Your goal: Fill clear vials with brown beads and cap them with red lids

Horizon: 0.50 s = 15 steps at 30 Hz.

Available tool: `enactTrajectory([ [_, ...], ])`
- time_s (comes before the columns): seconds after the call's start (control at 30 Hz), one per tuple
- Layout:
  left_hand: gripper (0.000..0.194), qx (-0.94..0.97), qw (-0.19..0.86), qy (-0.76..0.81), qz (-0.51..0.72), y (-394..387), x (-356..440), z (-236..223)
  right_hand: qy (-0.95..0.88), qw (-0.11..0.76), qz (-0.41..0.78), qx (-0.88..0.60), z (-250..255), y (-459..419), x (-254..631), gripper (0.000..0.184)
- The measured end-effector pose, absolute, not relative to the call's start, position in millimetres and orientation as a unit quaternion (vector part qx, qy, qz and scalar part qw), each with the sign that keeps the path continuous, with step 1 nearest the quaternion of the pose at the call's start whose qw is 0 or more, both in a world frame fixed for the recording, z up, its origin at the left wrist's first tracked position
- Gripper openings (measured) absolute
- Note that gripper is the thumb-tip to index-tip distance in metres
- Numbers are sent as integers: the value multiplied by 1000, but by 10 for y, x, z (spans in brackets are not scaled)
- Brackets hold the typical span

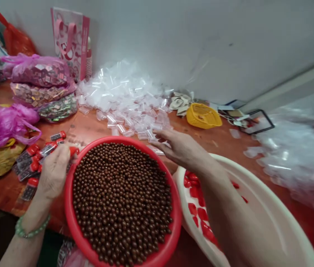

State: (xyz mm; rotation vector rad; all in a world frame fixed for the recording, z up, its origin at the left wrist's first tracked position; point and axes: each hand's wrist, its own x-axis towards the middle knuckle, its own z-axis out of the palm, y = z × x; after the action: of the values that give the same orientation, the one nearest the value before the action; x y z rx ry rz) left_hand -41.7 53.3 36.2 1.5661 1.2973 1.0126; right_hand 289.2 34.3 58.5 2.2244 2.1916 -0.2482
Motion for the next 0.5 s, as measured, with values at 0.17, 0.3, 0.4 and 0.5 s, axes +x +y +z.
enactTrajectory([
  [0.17, 40, 740, 137, 616, 232, 976, -716, -199, 663, 102, -139, 728, 194, 975, 3272, 24],
  [0.3, 41, 801, 50, 567, 184, 1097, -798, -603, 653, 135, -162, 728, -89, 1264, 3309, 34],
  [0.4, 39, 804, 69, 553, 209, 1114, -818, -737, 646, 144, -178, 728, -271, 1390, 3358, 34],
  [0.5, 38, 756, 122, 581, 275, 1093, -792, -665, 651, 118, -177, 729, -424, 1426, 3414, 33],
])
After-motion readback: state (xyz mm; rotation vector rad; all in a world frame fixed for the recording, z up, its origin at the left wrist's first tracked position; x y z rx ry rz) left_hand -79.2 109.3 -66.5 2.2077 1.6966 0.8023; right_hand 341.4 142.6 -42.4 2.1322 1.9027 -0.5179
